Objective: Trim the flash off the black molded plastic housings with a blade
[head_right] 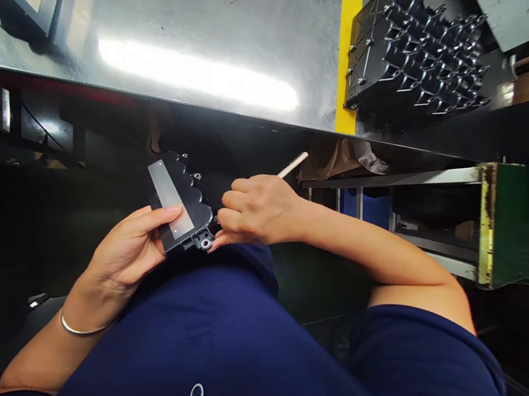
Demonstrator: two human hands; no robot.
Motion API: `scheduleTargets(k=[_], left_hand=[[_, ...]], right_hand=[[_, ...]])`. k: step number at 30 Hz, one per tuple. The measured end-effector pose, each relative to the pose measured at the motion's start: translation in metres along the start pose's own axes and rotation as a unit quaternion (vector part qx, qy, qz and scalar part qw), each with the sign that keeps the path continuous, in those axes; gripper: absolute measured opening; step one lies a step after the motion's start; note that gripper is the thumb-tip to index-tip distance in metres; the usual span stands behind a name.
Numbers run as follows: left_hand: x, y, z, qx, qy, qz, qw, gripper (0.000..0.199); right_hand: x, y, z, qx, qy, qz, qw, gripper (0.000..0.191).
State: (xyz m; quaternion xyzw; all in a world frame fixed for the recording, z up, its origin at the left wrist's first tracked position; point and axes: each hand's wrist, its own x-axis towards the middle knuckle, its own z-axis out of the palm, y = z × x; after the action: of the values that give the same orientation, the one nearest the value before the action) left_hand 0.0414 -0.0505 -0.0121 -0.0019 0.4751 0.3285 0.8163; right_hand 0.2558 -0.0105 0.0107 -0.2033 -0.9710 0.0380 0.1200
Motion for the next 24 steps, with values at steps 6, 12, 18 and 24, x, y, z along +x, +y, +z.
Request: scheduleTargets(k=[6, 12, 18, 24], left_hand=[[0.000, 0.000, 0.000, -0.019, 0.001, -0.007, 1.000, 0.009], [-0.001, 0.000, 0.001, -0.020, -0.001, -0.011, 1.000, 0.013], [-0.001, 0.001, 0.004, -0.073, -0.044, -0.069, 0.994, 0.022], [0.001, 0.008, -0.007, -0.056, -0.088, -0.120, 0.987, 0.025]], right_hand=[[0.002, -0.002, 0.000, -0.013, 0.006, 0.027, 1.000, 0.061], [-0.003, 0.000, -0.002, 0.010, 0.043, -0.005, 0.999, 0.055], [-0.005, -0.004, -0.003, 0.049, 0.046, 0.010, 0.998, 0.040], [-0.004, -0.003, 0.000, 0.113, 0.081, 0.009, 0.990, 0.035]])
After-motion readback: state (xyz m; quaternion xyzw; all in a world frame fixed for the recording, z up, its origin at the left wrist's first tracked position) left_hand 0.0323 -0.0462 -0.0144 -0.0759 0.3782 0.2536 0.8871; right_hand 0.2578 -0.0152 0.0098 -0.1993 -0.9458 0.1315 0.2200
